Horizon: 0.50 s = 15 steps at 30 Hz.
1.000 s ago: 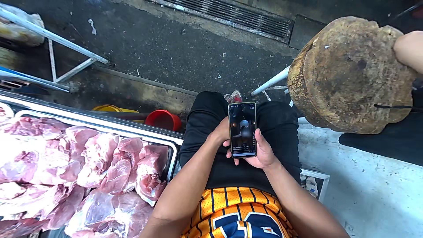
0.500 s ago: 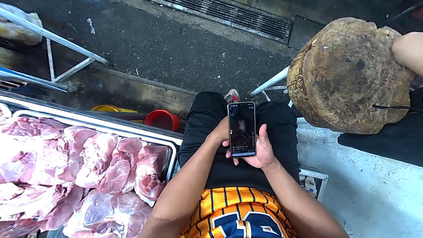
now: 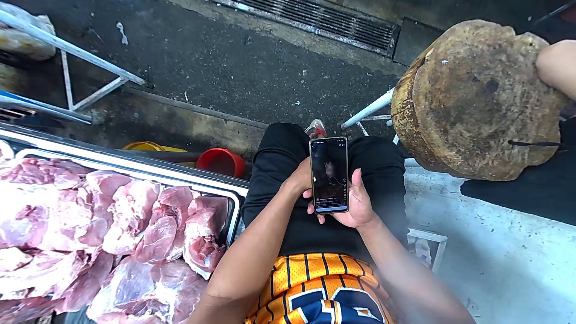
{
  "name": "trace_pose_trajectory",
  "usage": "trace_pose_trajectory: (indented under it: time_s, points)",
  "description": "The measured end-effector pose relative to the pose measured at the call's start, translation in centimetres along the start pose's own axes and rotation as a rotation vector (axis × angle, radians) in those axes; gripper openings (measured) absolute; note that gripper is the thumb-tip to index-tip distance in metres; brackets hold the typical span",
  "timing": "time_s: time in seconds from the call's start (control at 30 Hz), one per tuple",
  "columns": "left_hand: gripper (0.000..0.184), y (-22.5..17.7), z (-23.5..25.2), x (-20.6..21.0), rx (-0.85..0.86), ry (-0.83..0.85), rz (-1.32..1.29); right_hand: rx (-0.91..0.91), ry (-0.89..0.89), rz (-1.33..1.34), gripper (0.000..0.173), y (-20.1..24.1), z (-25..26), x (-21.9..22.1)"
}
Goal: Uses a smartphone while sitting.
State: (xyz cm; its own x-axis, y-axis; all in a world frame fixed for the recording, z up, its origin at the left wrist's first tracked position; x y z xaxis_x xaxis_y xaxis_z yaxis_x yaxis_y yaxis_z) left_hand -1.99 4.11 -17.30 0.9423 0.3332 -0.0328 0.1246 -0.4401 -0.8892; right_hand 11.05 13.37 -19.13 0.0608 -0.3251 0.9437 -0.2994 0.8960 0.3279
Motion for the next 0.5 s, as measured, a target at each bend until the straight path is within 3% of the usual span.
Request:
trace_pose_trajectory:
  time_s: [0.13,0.5]
  points:
    - [0.005,-0.42,-0.34,0.1,-0.079,-0.007,-0.027,0.005,-0.005,0.002,0.087,0.01,-0.02,-0.02]
    - [0.013,-0.16,-0.27,0.2,-0.066,-0.011,-0.049,0.011,0.008,-0.003,0.085,0.02,-0.11,0.11]
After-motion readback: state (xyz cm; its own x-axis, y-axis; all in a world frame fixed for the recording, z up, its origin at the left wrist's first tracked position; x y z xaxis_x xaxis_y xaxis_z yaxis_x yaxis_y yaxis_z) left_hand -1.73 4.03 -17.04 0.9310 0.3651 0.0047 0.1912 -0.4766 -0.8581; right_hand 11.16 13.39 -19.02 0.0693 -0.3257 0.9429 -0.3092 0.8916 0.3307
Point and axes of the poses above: each hand's wrist, its own z-axis towards the middle knuckle, its own x-axis out of the palm, y = z × x, the point moved 2 cm from there along z, towards the middle knuckle, and after that the axes turned 9 degrees about y, right-handed, at the moved point
